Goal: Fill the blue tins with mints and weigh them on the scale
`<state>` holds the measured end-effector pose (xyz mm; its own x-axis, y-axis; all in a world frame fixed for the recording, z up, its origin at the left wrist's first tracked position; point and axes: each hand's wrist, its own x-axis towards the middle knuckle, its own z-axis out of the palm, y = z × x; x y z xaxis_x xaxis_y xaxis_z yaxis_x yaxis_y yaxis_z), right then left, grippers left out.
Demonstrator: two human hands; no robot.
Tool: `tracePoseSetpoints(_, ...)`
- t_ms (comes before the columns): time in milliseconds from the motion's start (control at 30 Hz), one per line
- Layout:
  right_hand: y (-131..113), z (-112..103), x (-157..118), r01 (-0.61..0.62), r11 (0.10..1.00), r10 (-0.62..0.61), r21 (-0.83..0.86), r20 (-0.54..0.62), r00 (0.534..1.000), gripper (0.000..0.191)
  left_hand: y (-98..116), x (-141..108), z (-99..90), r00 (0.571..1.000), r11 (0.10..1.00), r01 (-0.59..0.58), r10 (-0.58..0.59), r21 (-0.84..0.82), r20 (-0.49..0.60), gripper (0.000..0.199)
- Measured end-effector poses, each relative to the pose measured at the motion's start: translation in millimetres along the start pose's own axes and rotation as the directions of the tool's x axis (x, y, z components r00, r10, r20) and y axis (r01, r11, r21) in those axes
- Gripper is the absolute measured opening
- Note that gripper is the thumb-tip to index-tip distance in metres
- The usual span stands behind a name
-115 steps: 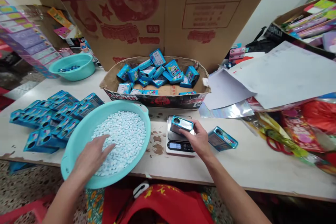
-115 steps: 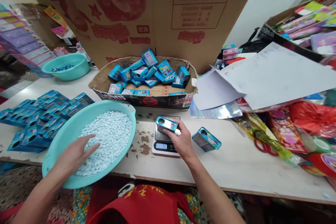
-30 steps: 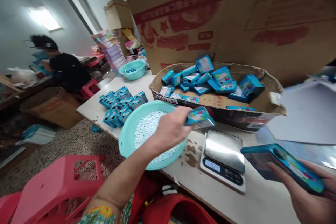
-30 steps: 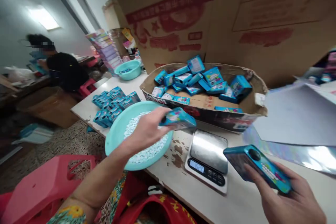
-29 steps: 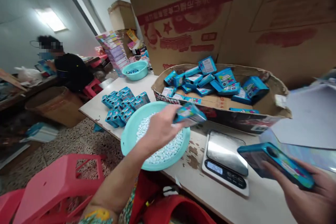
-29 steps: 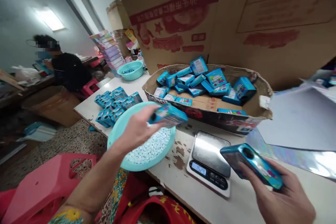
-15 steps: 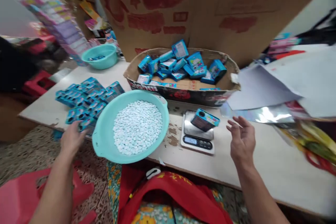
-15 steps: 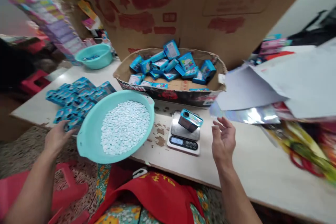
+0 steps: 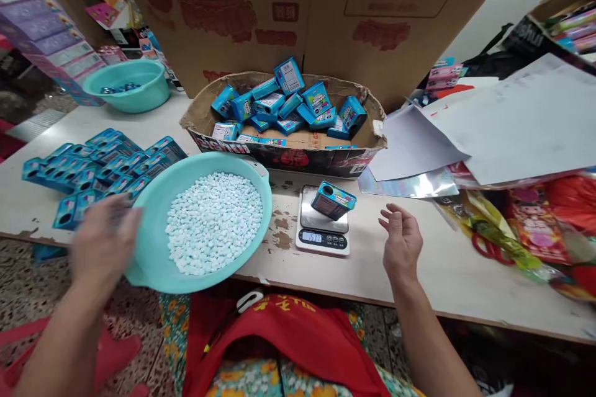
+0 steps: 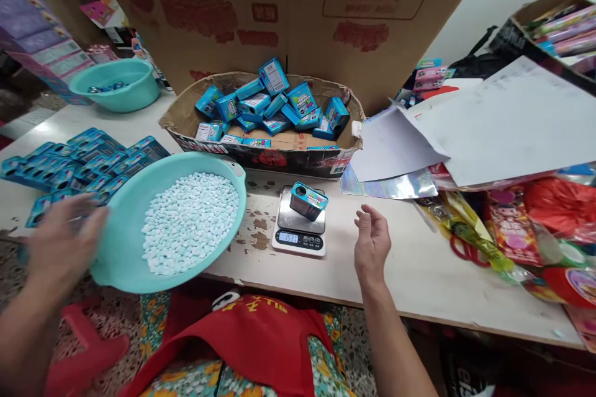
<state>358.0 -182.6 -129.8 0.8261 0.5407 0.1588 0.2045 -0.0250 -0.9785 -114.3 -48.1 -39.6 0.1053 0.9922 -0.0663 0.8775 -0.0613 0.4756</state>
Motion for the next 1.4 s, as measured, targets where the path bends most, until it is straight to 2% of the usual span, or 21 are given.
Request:
tracePoseSetpoints(33, -2, 6, 2, 0.023, 1.0, -0.024, 0.015, 0.017, 1.0, 0.045, 15, 6, 8.2, 0.996, 0.996, -0.06, 0.064, 0.066, -0.055, 0.061)
tracePoseSetpoints(67, -4, 11, 3, 0.05, 0.998, -0.052, 0.033, 0.039, 0.998, 0.045, 29, 11, 18.5, 0.987, 0.981, -0.158, 0.154, 0.11, 0.046, 0.062)
tracePoseSetpoints(100, -7, 17, 3, 0.08, 0.995, -0.083, 0.052, 0.067, 0.994, 0.045, 41, 15, 30.0, 0.958, 0.96, -0.246, 0.221, 0.133, 0.181, 0.061)
tracePoseSetpoints(167, -10, 29, 2, 0.143, 0.986, -0.154, 0.087, 0.136, 0.979, 0.046, 62, 16, 53.0, 0.871, 0.917, -0.367, 0.28, 0.155, 0.402, 0.057)
tracePoseSetpoints(200, -12, 34, 1, 0.17, 0.981, -0.185, 0.096, 0.173, 0.967, 0.047, 70, 14, 62.6, 0.833, 0.903, -0.402, 0.291, 0.153, 0.471, 0.052)
tracePoseSetpoints(267, -16, 45, -2, 0.203, 0.977, -0.215, 0.071, 0.244, 0.946, 0.053, 80, 7, 75.4, 0.782, 0.891, -0.436, 0.306, 0.126, 0.543, 0.044)
tracePoseSetpoints(333, -20, 55, -4, 0.21, 0.978, -0.2, -0.001, 0.306, 0.931, 0.058, 83, 1, 78.8, 0.758, 0.898, -0.43, 0.302, 0.095, 0.579, 0.037)
tracePoseSetpoints(400, -23, 61, -5, 0.222, 0.972, -0.184, -0.078, 0.338, 0.923, 0.055, 81, 1, 75.3, 0.794, 0.918, -0.373, 0.243, 0.132, 0.557, 0.034)
tracePoseSetpoints(500, -24, 65, -3, 0.25, 0.96, -0.195, -0.125, 0.341, 0.92, 0.05, 71, 6, 63.9, 0.899, 0.971, -0.194, 0.119, 0.14, 0.422, 0.035)
tracePoseSetpoints(567, -24, 64, -2, 0.253, 0.958, -0.196, -0.134, 0.34, 0.92, 0.05, 62, 9, 56.3, 0.936, 0.997, -0.041, 0.061, -0.065, 0.346, 0.039)
tracePoseSetpoints(633, -28, 64, -3, 0.224, 0.967, -0.174, -0.12, 0.332, 0.927, 0.05, 52, 11, 50.4, 0.953, 0.949, 0.063, 0.035, -0.31, 0.302, 0.041)
tracePoseSetpoints(700, -38, 66, -6, 0.184, 0.98, -0.152, -0.074, 0.318, 0.936, 0.049, 45, 13, 46.1, 0.972, 0.94, 0.049, 0.032, -0.339, 0.231, 0.037)
tracePoseSetpoints(800, -68, 77, -17, 0.203, 0.979, -0.197, 0.018, 0.334, 0.922, 0.046, 43, 19, 36.2, 0.993, 0.993, -0.072, 0.079, -0.092, 0.083, 0.027)
tracePoseSetpoints(833, -80, 83, -22, 0.236, 0.971, -0.235, 0.041, 0.355, 0.905, 0.045, 47, 21, 30.6, 0.994, 0.994, -0.089, 0.093, -0.061, 0.06, 0.025)
tracePoseSetpoints(900, -103, 98, -34, 0.3, 0.95, -0.305, 0.083, 0.431, 0.849, 0.041, 60, 23, 15.2, 0.991, 0.982, -0.112, 0.123, -0.149, 0.062, 0.021)
tracePoseSetpoints(1000, -128, 128, -54, 0.349, 0.923, -0.373, 0.16, 0.588, 0.717, 0.036, 90, 21, -11.4, 0.968, 0.927, -0.195, 0.234, -0.319, 0.09, 0.019)
tracePoseSetpoints(1100, -134, 159, -72, 0.382, 0.9, -0.415, 0.211, 0.681, 0.603, 0.034, 116, 19, -26.4, 0.897, 0.873, -0.402, 0.436, -0.275, 0.075, 0.019)
tracePoseSetpoints(1167, -132, 174, -82, 0.383, 0.898, -0.413, 0.215, 0.71, 0.57, 0.032, 123, 20, -27.4, 0.83, 0.827, -0.53, 0.551, -0.187, 0.082, 0.02)
tracePoseSetpoints(1233, -129, 183, -90, 0.368, 0.905, -0.397, 0.211, 0.73, 0.557, 0.031, 123, 22, -26.1, 0.797, 0.8, -0.584, 0.597, -0.139, 0.092, 0.022)
tracePoseSetpoints(1300, -127, 188, -94, 0.356, 0.912, -0.379, 0.203, 0.746, 0.547, 0.031, 116, 23, -27.5, 0.807, 0.807, -0.569, 0.585, -0.157, 0.08, 0.024)
tracePoseSetpoints(1400, -128, 192, -97, 0.351, 0.918, -0.36, 0.184, 0.759, 0.542, 0.032, 99, 20, -34.7, 0.85, 0.833, -0.513, 0.526, -0.207, 0.011, 0.027)
